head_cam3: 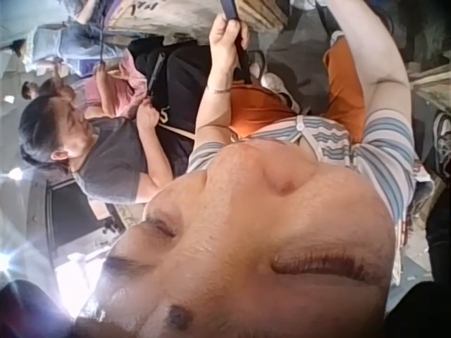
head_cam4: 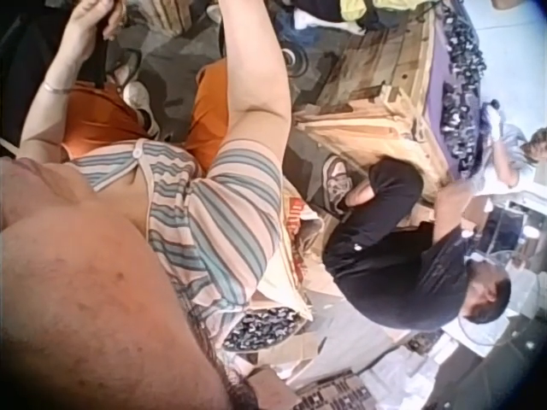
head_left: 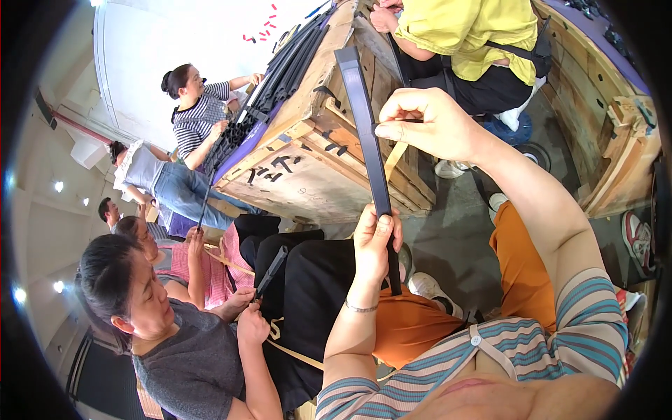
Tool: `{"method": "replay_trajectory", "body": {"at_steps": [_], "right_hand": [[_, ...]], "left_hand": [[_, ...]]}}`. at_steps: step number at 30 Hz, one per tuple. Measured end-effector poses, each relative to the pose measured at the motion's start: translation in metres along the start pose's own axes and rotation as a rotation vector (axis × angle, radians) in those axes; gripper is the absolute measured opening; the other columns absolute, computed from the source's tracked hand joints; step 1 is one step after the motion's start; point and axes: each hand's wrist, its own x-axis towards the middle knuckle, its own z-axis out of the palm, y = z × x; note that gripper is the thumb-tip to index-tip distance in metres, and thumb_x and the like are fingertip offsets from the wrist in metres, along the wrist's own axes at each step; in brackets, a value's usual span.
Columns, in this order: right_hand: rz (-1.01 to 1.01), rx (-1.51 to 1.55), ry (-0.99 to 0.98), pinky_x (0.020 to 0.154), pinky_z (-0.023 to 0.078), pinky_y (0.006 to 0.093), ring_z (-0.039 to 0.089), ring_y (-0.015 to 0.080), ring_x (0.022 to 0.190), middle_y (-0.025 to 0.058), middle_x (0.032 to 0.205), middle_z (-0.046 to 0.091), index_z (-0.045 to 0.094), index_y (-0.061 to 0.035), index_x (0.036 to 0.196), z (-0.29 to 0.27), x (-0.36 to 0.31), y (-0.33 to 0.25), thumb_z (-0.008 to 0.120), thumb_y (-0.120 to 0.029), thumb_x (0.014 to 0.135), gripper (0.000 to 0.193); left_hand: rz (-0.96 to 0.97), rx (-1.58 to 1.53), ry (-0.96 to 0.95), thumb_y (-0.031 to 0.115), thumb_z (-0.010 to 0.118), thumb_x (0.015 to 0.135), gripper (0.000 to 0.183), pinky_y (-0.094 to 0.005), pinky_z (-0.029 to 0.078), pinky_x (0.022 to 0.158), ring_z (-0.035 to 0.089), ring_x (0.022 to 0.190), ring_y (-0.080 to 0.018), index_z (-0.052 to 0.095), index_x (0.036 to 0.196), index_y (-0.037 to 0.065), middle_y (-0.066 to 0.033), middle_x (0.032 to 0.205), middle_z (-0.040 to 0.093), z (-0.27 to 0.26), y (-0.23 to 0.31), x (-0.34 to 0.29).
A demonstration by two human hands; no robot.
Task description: Assembling product components by wrapping and securing straps around plastic or metal bars.
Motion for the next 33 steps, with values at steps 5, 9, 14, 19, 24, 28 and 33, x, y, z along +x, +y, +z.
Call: {"method": "replay_trajectory", "body": {"at_steps": [5,9,14,19,24,28,33], "right_hand": [[-0.011,-0.005,-0.005,0.060,0.039,0.0186,0.046,0.0020,0.068,-0.0029,0.073,0.051,0.057,-0.0010,0.080,0.0000,-0.0007,-0.0019,0.062,-0.007,0.082,0.008],[-0.003,0.042,-0.021,0.060,0.038,0.0186,0.045,0.0021,0.068,-0.0028,0.073,0.051,0.057,-0.0008,0.080,-0.0002,-0.0003,-0.0023,0.062,-0.007,0.082,0.008],[-0.021,0.025,-0.015,0.060,0.038,0.0185,0.045,0.0021,0.068,-0.0026,0.073,0.051,0.057,-0.0005,0.080,0.0016,0.0003,-0.0013,0.062,-0.007,0.082,0.009],[-0.005,-0.008,0.003,0.060,0.038,0.0183,0.046,0.0022,0.067,-0.0024,0.073,0.051,0.057,-0.0004,0.079,0.0016,-0.0008,-0.0009,0.062,-0.007,0.082,0.009],[0.028,-0.042,0.016,0.060,0.039,0.0182,0.046,0.0021,0.068,-0.0020,0.073,0.052,0.056,-0.0002,0.079,0.0021,-0.0006,0.0018,0.062,-0.008,0.081,0.010],[0.069,-0.080,0.019,0.061,0.040,0.0188,0.047,0.0028,0.069,-0.0012,0.075,0.053,0.056,0.0006,0.079,0.0033,-0.0027,-0.0052,0.063,-0.009,0.081,0.011],[0.043,-0.075,0.046,0.059,0.040,0.0199,0.048,0.0038,0.067,-0.0009,0.074,0.052,0.056,0.0019,0.076,0.0050,-0.0034,-0.0066,0.062,-0.006,0.079,0.010]], "left_hand": [[0.000,0.024,0.008,0.019,0.046,0.092,0.017,-0.0217,0.032,0.043,0.040,0.046,-0.0107,0.049,0.095,0.003,-0.0047,0.062,0.047,0.0004,0.0008,-0.0005],[0.006,0.018,0.000,0.019,0.046,0.092,0.017,-0.0215,0.032,0.043,0.040,0.046,-0.0106,0.049,0.095,0.003,-0.0047,0.062,0.047,-0.0005,0.0002,-0.0010],[0.007,0.009,-0.009,0.019,0.046,0.092,0.017,-0.0213,0.032,0.042,0.040,0.046,-0.0105,0.049,0.095,0.003,-0.0047,0.062,0.047,-0.0016,0.0004,-0.0012],[0.022,0.027,0.003,0.019,0.047,0.091,0.016,-0.0214,0.032,0.042,0.040,0.046,-0.0105,0.049,0.095,0.003,-0.0047,0.062,0.047,-0.0004,-0.0002,-0.0014],[0.048,0.084,0.029,0.018,0.050,0.090,0.016,-0.0214,0.032,0.042,0.040,0.046,-0.0100,0.047,0.094,0.004,-0.0044,0.061,0.046,0.0005,-0.0020,-0.0023],[0.116,0.130,0.066,0.018,0.052,0.090,0.016,-0.0207,0.031,0.040,0.038,0.044,-0.0093,0.045,0.093,0.004,-0.0037,0.060,0.044,0.0008,-0.0073,-0.0041],[0.137,0.173,0.026,0.019,0.050,0.091,0.016,-0.0201,0.030,0.039,0.036,0.043,-0.0083,0.044,0.091,0.004,-0.0026,0.059,0.043,0.0049,-0.0075,-0.0040]]}}
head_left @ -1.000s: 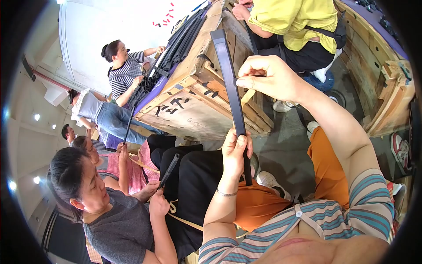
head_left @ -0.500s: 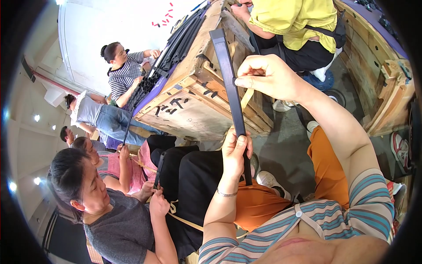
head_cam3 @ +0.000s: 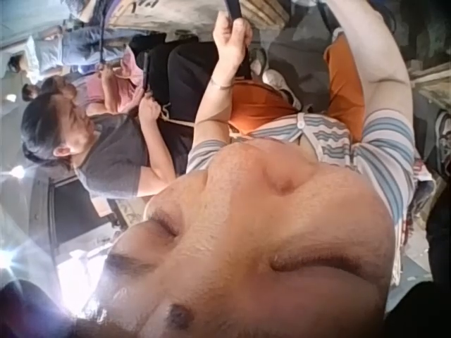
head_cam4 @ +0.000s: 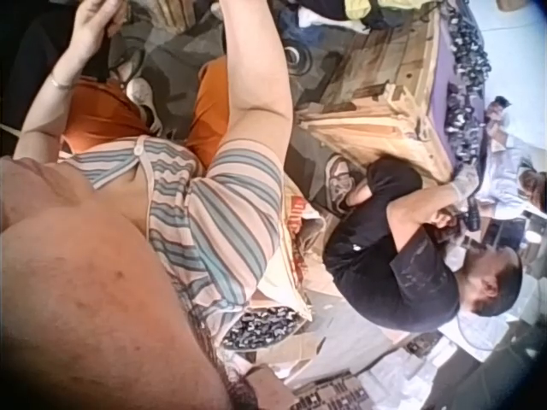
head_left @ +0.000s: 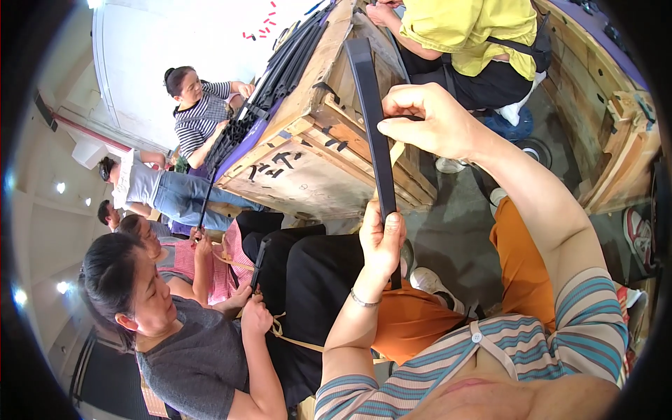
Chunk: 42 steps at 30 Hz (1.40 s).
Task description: Assembling product components by wrapping and securing straps around plastic or metal bars.
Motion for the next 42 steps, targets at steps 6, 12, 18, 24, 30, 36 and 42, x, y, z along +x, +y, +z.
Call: {"method": "replay_trajectory", "body": {"at_steps": [6,12,18,24,30,36,42], "right_hand": [[-0.048,-0.135,0.076,0.058,0.040,0.0213,0.047,0.0040,0.065,0.0005,0.070,0.050,0.054,0.0038,0.072,-0.001,-0.002,-0.004,0.060,-0.003,0.076,0.009],[-0.084,-0.172,0.187,0.052,0.039,0.0237,0.046,0.0063,0.055,0.0030,0.059,0.055,0.060,0.0019,0.076,0.006,0.001,0.009,0.064,-0.016,0.076,0.018],[0.034,-0.088,-0.016,0.054,0.037,0.0182,0.041,0.0004,0.062,-0.0058,0.067,0.049,0.056,-0.0010,0.077,-0.008,-0.001,0.000,0.060,-0.011,0.084,0.013],[0.012,-0.103,-0.054,0.053,0.036,0.0197,0.042,0.0024,0.060,-0.0041,0.064,0.049,0.058,-0.0001,0.076,-0.013,0.000,0.001,0.061,-0.012,0.083,0.014],[0.027,-0.083,-0.080,0.057,0.037,0.0191,0.043,0.0023,0.064,-0.0041,0.068,0.049,0.056,-0.0012,0.076,-0.022,0.010,0.004,0.060,-0.012,0.084,0.014],[0.039,-0.214,-0.064,0.055,0.036,0.0207,0.043,0.0035,0.063,-0.0043,0.066,0.050,0.058,-0.0010,0.078,-0.013,0.026,-0.006,0.061,-0.014,0.082,0.014],[-0.019,-0.124,-0.129,0.051,0.031,0.0188,0.041,0.0020,0.059,-0.0040,0.063,0.049,0.057,-0.0021,0.073,-0.025,0.014,-0.012,0.063,-0.015,0.081,0.017]], "left_hand": [[-0.039,0.061,0.029,0.020,0.047,0.092,0.016,-0.0208,0.032,0.043,0.036,0.046,-0.0072,0.044,0.086,0.006,-0.0003,0.060,0.042,0.012,0.003,0.004],[-0.075,0.117,0.153,0.019,0.052,0.090,0.016,-0.0162,0.030,0.047,0.035,0.053,-0.0027,0.043,0.084,0.007,0.0046,0.067,0.043,0.013,-0.005,0.011],[-0.098,-0.102,0.132,0.021,0.053,0.089,0.017,-0.0204,0.036,0.048,0.042,0.051,-0.0085,0.046,0.083,0.007,-0.0010,0.062,0.046,0.007,0.005,0.016],[-0.072,-0.162,0.079,0.030,0.052,0.089,0.027,-0.0213,0.036,0.049,0.044,0.051,-0.0111,0.051,0.084,0.004,-0.0039,0.062,0.050,0.006,0.005,0.018],[-0.107,-0.149,0.076,0.036,0.051,0.088,0.033,-0.0213,0.034,0.047,0.043,0.050,-0.0108,0.052,0.086,0.003,-0.0046,0.061,0.051,0.000,0.008,0.027],[-0.022,-0.155,0.030,0.037,0.049,0.089,0.036,-0.0211,0.031,0.044,0.041,0.047,-0.0100,0.052,0.089,0.002,-0.0049,0.058,0.050,-0.011,0.011,0.033],[-0.047,-0.274,-0.135,0.036,0.045,0.091,0.040,-0.0226,0.028,0.039,0.036,0.041,-0.0107,0.049,0.093,-0.003,-0.0082,0.056,0.049,-0.011,0.019,0.022]]}}
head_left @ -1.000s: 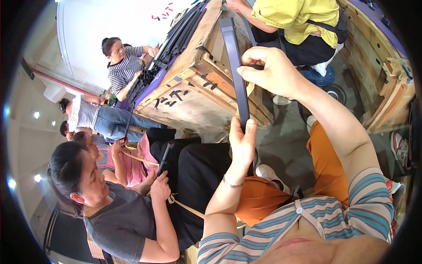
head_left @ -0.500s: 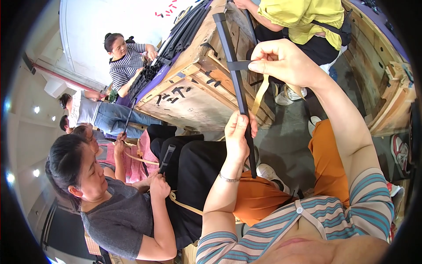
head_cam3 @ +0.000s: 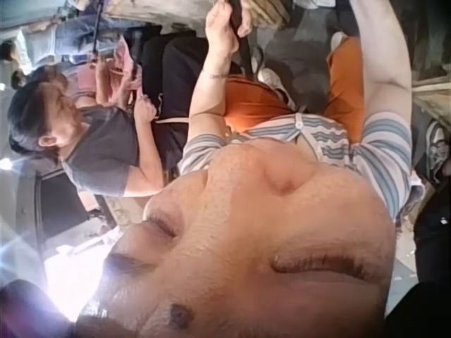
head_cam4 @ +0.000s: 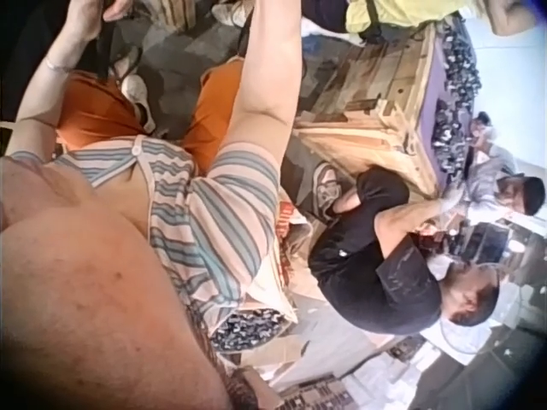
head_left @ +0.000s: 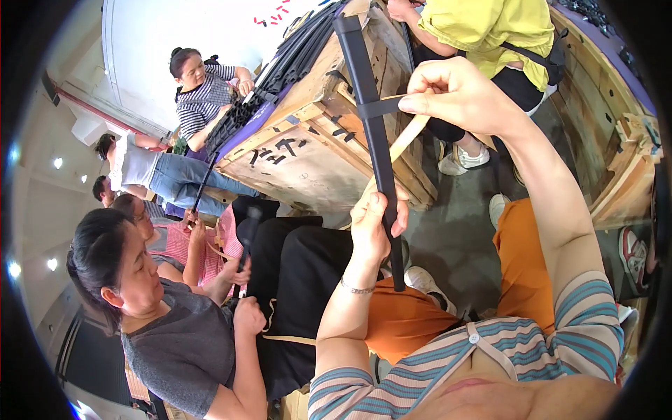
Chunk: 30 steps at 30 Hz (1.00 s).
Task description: Assembling product components by wrapping and securing straps around plastic or metal bars.
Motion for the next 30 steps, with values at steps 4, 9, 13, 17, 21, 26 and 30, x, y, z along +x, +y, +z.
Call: {"method": "replay_trajectory", "body": {"at_steps": [4,9,13,17,21,26,30], "right_hand": [[0.098,0.034,0.042,0.051,0.031,0.0190,0.040,0.0012,0.059,-0.0051,0.063,0.048,0.055,-0.0028,0.071,0.000,-0.010,0.000,0.063,-0.014,0.081,0.017],[0.077,0.020,0.093,0.049,0.029,0.0181,0.038,0.0001,0.058,-0.0064,0.062,0.045,0.052,-0.0039,0.067,-0.001,-0.017,-0.011,0.065,-0.015,0.080,0.021],[0.142,-0.062,0.141,0.049,0.028,0.0176,0.037,-0.0001,0.058,-0.0067,0.062,0.044,0.052,-0.0040,0.067,-0.005,-0.020,-0.015,0.065,-0.016,0.080,0.022],[0.135,-0.068,0.176,0.051,0.029,0.0191,0.037,0.0009,0.059,-0.0067,0.061,0.043,0.052,-0.0037,0.068,-0.001,-0.020,-0.015,0.064,-0.014,0.080,0.020],[0.109,-0.079,0.179,0.053,0.031,0.0206,0.038,0.0023,0.060,-0.0055,0.063,0.043,0.052,-0.0037,0.069,0.001,-0.020,-0.014,0.063,-0.014,0.080,0.019],[0.078,-0.114,0.207,0.054,0.032,0.0207,0.039,0.0031,0.061,-0.0041,0.065,0.043,0.052,-0.0034,0.067,0.003,-0.020,-0.013,0.065,-0.014,0.079,0.021],[0.054,-0.094,0.226,0.049,0.032,0.0212,0.039,0.0038,0.056,-0.0041,0.059,0.043,0.052,-0.0025,0.063,0.013,-0.020,-0.015,0.069,-0.020,0.076,0.028]], "left_hand": [[-0.009,-0.147,-0.007,0.037,0.047,0.090,0.040,-0.0226,0.025,0.035,0.033,0.037,-0.0103,0.048,0.091,-0.003,-0.0091,0.054,0.048,0.009,0.008,-0.004],[-0.027,-0.111,-0.055,0.037,0.051,0.088,0.039,-0.0223,0.025,0.033,0.035,0.035,-0.0111,0.047,0.088,-0.002,-0.0105,0.052,0.048,0.006,0.006,-0.006],[-0.008,-0.087,0.033,0.037,0.052,0.087,0.039,-0.0222,0.030,0.034,0.040,0.037,-0.0131,0.048,0.087,-0.002,-0.0128,0.056,0.052,0.008,0.003,-0.003],[-0.023,-0.052,0.076,0.038,0.053,0.086,0.040,-0.0228,0.036,0.040,0.046,0.044,-0.0149,0.049,0.088,-0.002,-0.0134,0.059,0.054,0.007,0.003,-0.004],[-0.016,-0.032,0.101,0.039,0.054,0.085,0.042,-0.0240,0.038,0.046,0.048,0.051,-0.0156,0.050,0.087,-0.002,-0.0122,0.063,0.054,0.006,0.004,-0.004],[-0.088,-0.117,0.142,0.041,0.054,0.085,0.041,-0.0249,0.036,0.047,0.042,0.052,-0.0146,0.052,0.084,-0.001,-0.0073,0.062,0.047,0.006,0.008,-0.006],[-0.043,-0.195,0.125,0.035,0.057,0.084,0.035,-0.0237,0.034,0.043,0.040,0.049,-0.0134,0.050,0.085,0.001,-0.0062,0.060,0.045,0.004,0.011,-0.008]]}}
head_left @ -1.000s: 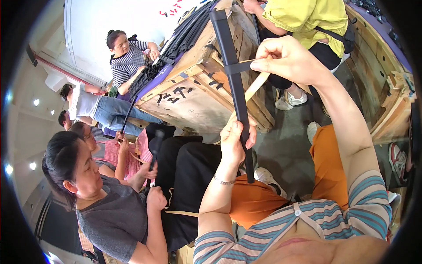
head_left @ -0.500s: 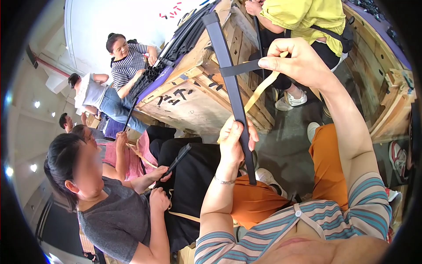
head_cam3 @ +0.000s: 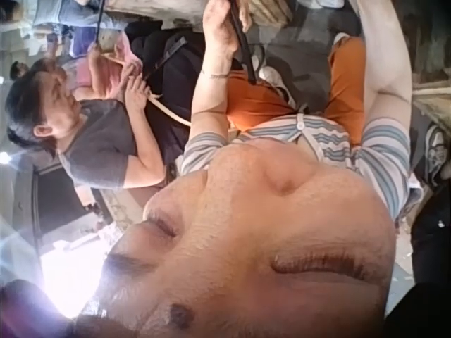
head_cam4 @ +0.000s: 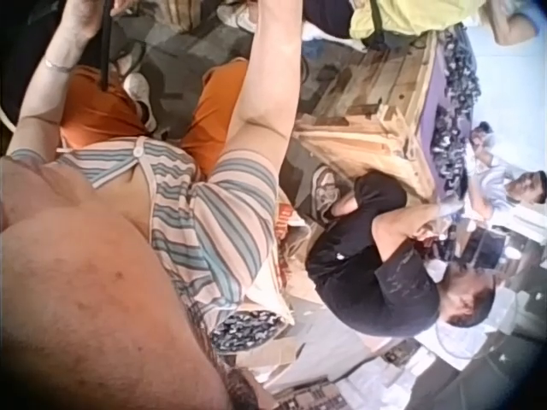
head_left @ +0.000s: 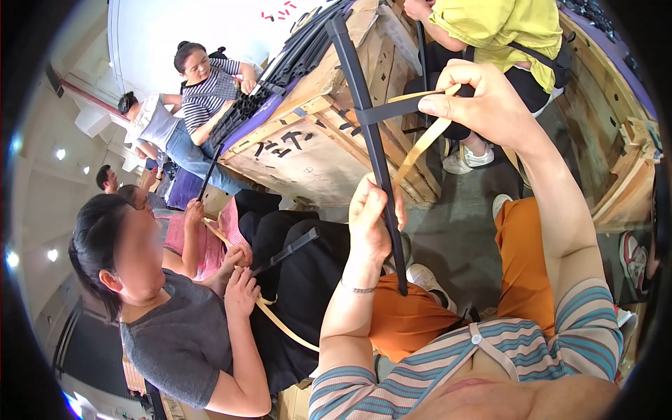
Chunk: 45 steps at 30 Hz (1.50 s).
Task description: Assembling product components by wrapping and securing straps around plastic or metal bars.
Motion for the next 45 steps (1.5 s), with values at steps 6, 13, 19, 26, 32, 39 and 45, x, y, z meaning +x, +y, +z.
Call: {"method": "replay_trajectory", "body": {"at_steps": [6,13,19,26,32,39,45], "right_hand": [[-0.099,0.048,-0.034,0.051,0.036,0.0203,0.046,0.0035,0.060,-0.0018,0.063,0.052,0.056,-0.0019,0.067,-0.001,-0.005,-0.006,0.069,-0.015,0.076,0.021],[-0.092,0.100,-0.106,0.054,0.039,0.0218,0.048,0.0050,0.063,-0.0006,0.071,0.052,0.061,0.0008,0.075,-0.002,-0.006,-0.007,0.069,-0.013,0.076,0.016],[-0.037,0.096,-0.092,0.054,0.037,0.0210,0.045,0.0059,0.063,-0.0013,0.068,0.048,0.064,0.0003,0.076,-0.005,-0.005,-0.011,0.069,-0.012,0.076,0.013],[-0.080,0.006,-0.047,0.052,0.034,0.0205,0.041,0.0053,0.060,-0.0022,0.065,0.047,0.066,-0.0019,0.075,-0.007,-0.005,-0.009,0.069,-0.009,0.075,0.007],[-0.167,-0.127,-0.055,0.051,0.036,0.0200,0.042,0.0042,0.059,-0.0030,0.062,0.045,0.067,-0.0015,0.077,-0.009,-0.004,-0.010,0.070,-0.010,0.074,0.009],[0.015,-0.059,-0.114,0.082,0.035,0.0251,0.044,0.0098,0.059,-0.0009,0.058,0.047,0.068,-0.0023,0.077,-0.013,-0.007,-0.012,0.070,-0.027,0.074,0.025],[0.199,0.121,-0.199,0.053,0.033,0.0206,0.044,0.0036,0.061,-0.0033,0.059,0.053,0.069,-0.0009,0.081,-0.013,-0.004,-0.013,0.070,-0.027,0.076,0.026]], "left_hand": [[0.086,-0.037,-0.109,0.028,0.061,0.083,0.030,-0.0218,0.029,0.034,0.039,0.044,-0.0115,0.048,0.087,0.001,-0.0057,0.055,0.043,0.008,0.002,0.001],[0.046,-0.028,-0.170,0.038,0.056,0.084,0.039,-0.0230,0.028,0.031,0.036,0.038,-0.0125,0.048,0.085,0.000,-0.0063,0.049,0.041,0.003,0.003,0.000],[-0.006,-0.035,-0.185,0.041,0.052,0.086,0.041,-0.0240,0.027,0.031,0.034,0.036,-0.0137,0.049,0.088,0.000,-0.0069,0.048,0.041,0.001,0.003,0.001],[-0.020,-0.028,-0.186,0.043,0.047,0.087,0.042,-0.0246,0.027,0.031,0.033,0.036,-0.0139,0.049,0.089,0.001,-0.0069,0.048,0.040,0.003,0.003,0.002],[-0.036,-0.057,-0.207,0.045,0.044,0.088,0.046,-0.0248,0.028,0.030,0.034,0.034,-0.0142,0.048,0.085,-0.001,-0.0077,0.047,0.041,0.004,0.003,0.002],[-0.015,-0.058,-0.216,0.046,0.039,0.090,0.049,-0.0245,0.029,0.030,0.035,0.032,-0.0144,0.049,0.081,-0.001,-0.0080,0.047,0.041,0.007,0.005,0.001],[-0.052,-0.216,-0.334,0.045,0.038,0.091,0.048,-0.0241,0.029,0.030,0.035,0.033,-0.0139,0.049,0.082,-0.001,-0.0080,0.047,0.041,-0.001,0.004,0.002]]}}
